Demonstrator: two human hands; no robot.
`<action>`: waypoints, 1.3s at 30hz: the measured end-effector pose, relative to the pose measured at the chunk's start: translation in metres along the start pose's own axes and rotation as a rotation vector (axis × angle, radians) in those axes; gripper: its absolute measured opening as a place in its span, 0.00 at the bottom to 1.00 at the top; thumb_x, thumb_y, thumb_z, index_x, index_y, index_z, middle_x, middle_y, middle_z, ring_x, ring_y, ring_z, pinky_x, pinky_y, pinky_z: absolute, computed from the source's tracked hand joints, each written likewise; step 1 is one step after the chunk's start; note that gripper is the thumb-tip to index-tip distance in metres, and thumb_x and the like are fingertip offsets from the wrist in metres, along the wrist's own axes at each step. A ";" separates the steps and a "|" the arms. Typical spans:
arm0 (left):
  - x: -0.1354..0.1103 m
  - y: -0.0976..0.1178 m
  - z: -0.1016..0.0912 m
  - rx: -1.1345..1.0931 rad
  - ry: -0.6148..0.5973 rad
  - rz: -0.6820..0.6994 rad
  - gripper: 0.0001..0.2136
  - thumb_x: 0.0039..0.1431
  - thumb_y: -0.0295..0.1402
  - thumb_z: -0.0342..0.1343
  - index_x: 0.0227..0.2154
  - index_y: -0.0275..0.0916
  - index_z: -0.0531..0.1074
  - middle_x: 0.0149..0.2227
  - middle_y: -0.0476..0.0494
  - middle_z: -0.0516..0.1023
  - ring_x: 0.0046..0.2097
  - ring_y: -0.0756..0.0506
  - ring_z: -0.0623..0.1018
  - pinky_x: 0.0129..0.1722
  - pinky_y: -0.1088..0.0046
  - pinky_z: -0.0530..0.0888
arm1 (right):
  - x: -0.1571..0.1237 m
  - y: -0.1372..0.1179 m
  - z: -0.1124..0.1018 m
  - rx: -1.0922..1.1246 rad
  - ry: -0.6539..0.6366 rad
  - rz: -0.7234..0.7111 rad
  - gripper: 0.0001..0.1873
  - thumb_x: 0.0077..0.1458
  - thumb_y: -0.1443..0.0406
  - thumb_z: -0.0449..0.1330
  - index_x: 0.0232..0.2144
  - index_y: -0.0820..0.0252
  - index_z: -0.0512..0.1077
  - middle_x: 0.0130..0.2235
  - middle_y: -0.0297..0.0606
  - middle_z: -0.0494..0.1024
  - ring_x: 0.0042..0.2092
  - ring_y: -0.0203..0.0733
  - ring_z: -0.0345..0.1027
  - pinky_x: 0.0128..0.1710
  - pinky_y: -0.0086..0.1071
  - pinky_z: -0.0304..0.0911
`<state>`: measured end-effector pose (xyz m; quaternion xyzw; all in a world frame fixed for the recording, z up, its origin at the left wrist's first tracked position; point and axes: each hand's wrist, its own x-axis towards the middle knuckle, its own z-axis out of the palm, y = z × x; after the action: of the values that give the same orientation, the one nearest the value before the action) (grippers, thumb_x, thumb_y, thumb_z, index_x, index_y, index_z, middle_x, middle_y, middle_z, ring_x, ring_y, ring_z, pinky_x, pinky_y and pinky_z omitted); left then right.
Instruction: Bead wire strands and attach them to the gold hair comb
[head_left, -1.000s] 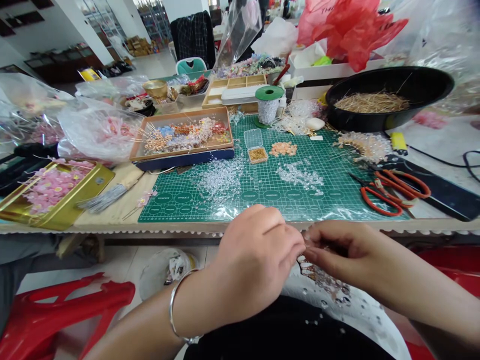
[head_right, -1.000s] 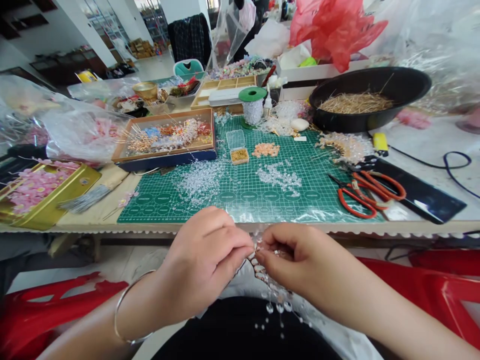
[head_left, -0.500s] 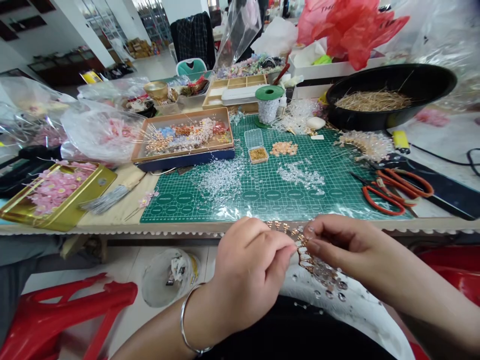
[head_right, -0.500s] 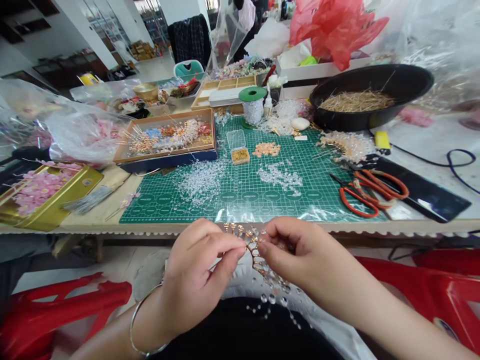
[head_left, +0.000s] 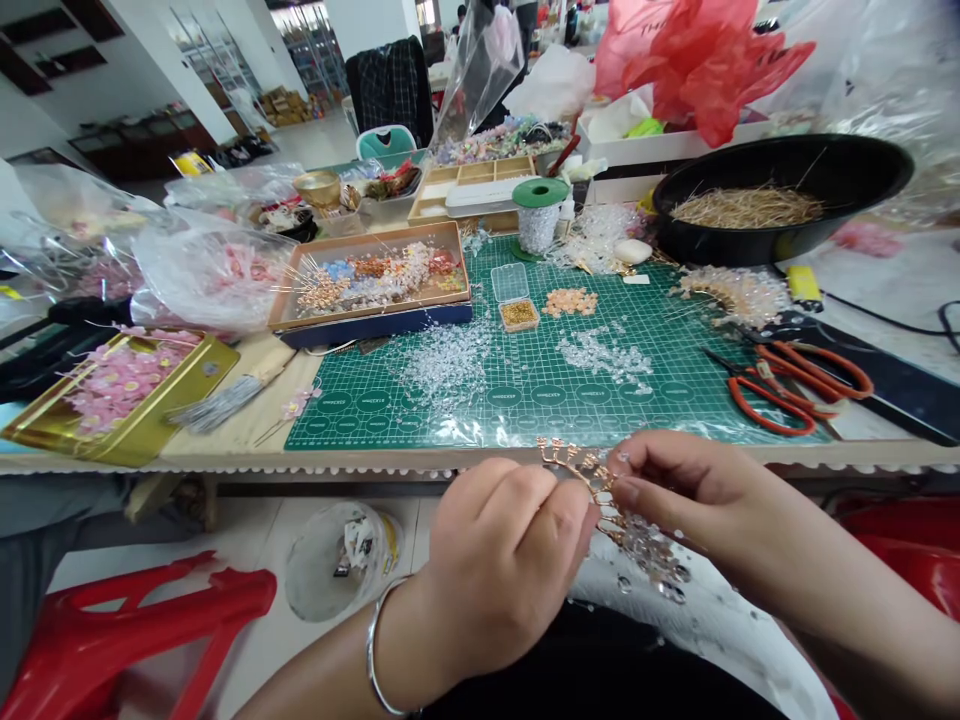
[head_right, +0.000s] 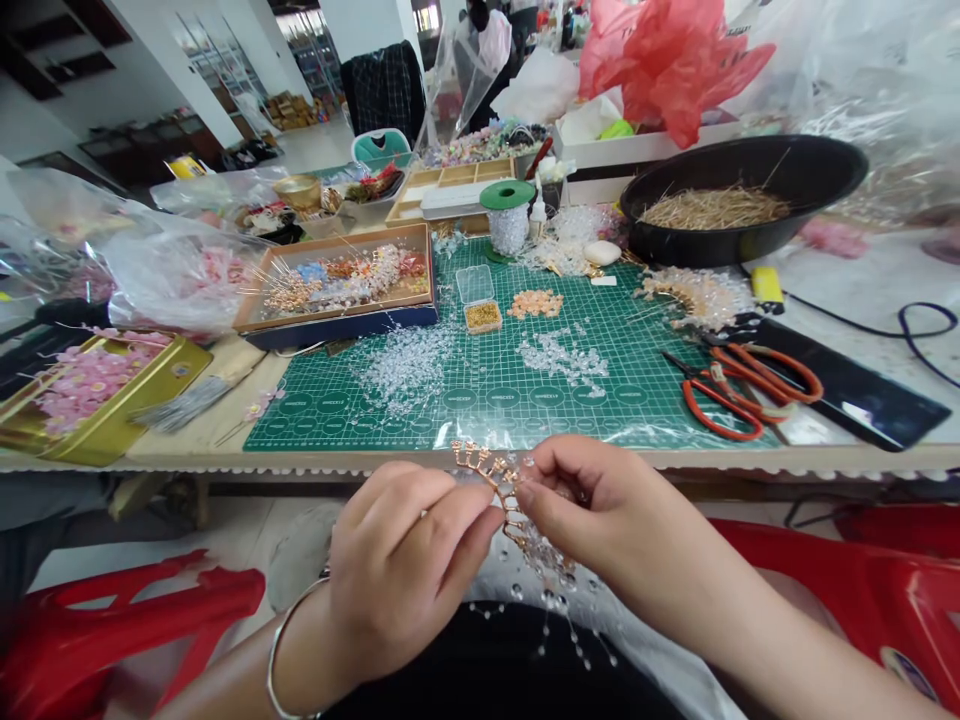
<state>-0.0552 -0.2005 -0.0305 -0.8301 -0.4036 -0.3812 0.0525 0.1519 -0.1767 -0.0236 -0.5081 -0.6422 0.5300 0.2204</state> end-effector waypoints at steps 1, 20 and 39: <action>0.000 0.000 0.001 0.019 0.001 0.026 0.03 0.60 0.24 0.60 0.37 0.35 0.75 0.29 0.47 0.75 0.30 0.47 0.71 0.31 0.69 0.71 | 0.000 0.001 0.000 -0.006 -0.003 -0.003 0.16 0.65 0.53 0.56 0.29 0.56 0.69 0.27 0.31 0.67 0.29 0.38 0.60 0.28 0.31 0.57; -0.006 -0.023 -0.025 -0.699 -0.351 -0.596 0.06 0.47 0.21 0.55 0.21 0.38 0.69 0.24 0.53 0.64 0.25 0.54 0.63 0.23 0.78 0.60 | 0.010 0.004 -0.016 -0.227 -0.117 0.017 0.09 0.56 0.63 0.57 0.25 0.56 0.67 0.27 0.32 0.70 0.32 0.40 0.62 0.31 0.32 0.58; -0.006 -0.054 -0.018 -1.503 -0.560 -1.024 0.13 0.63 0.35 0.59 0.48 0.36 0.74 0.44 0.37 0.79 0.45 0.44 0.79 0.45 0.68 0.74 | 0.009 -0.013 -0.023 -0.170 -0.154 -0.075 0.07 0.58 0.60 0.58 0.29 0.55 0.71 0.25 0.28 0.66 0.26 0.35 0.57 0.23 0.28 0.52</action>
<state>-0.1066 -0.1751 -0.0343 -0.4302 -0.3654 -0.3052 -0.7670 0.1612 -0.1570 -0.0061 -0.4584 -0.7182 0.5027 0.1463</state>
